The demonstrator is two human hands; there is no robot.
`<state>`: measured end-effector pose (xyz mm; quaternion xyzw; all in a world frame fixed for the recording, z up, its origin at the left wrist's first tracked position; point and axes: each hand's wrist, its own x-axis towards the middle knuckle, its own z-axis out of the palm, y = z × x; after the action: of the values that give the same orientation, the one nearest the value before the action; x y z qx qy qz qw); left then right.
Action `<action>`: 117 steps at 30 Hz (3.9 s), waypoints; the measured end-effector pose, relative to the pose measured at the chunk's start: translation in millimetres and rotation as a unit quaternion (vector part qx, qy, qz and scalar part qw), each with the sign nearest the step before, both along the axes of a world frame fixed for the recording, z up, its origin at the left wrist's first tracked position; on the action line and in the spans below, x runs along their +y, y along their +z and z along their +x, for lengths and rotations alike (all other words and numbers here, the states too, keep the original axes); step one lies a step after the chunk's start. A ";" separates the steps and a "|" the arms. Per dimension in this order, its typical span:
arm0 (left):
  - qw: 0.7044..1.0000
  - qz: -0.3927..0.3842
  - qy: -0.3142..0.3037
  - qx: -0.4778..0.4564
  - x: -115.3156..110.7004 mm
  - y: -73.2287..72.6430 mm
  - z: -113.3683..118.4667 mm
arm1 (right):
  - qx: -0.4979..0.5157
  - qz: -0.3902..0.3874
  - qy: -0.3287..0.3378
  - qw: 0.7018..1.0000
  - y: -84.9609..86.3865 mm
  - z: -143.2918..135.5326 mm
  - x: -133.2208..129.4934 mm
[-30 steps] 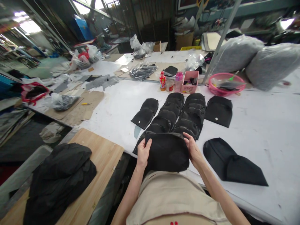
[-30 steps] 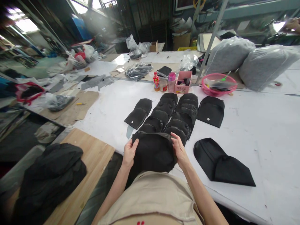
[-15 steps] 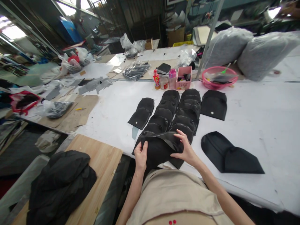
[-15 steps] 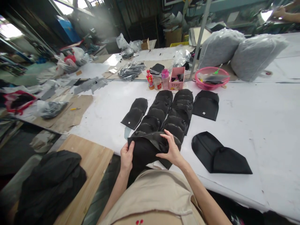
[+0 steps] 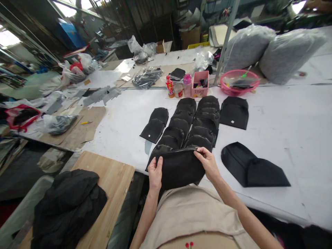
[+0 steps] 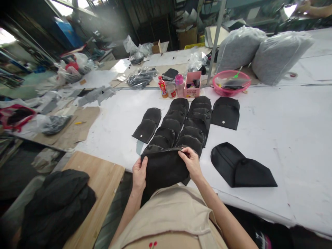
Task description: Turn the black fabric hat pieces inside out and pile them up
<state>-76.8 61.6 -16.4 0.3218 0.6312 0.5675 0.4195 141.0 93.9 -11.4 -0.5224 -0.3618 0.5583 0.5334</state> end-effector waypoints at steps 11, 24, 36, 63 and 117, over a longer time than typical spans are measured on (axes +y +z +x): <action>1.000 0.009 -0.006 0.022 -1.4 2.1 0.6 | 0.000 -0.028 -0.021 0.999 3.7 -3.0 0.2; 0.997 -0.014 -0.031 -0.068 -7.2 -3.2 -3.6 | -0.026 0.009 -0.020 0.999 9.0 -2.0 -2.2; 0.988 -0.010 -0.054 -0.141 -12.6 -2.2 -2.5 | -0.088 0.052 -0.005 0.995 10.7 0.9 -2.3; 0.934 -0.079 -0.338 0.084 -2.7 29.4 12.4 | -0.133 0.099 0.105 0.981 29.0 -2.0 -11.6; 0.945 -0.120 -0.305 -0.007 -10.0 26.9 3.8 | -0.188 0.203 0.206 0.939 16.0 12.8 -11.4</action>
<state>-73.1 51.6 10.4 0.4418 0.5636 0.3345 0.6126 153.8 82.5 4.6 -0.4122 -0.6607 0.4626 0.4238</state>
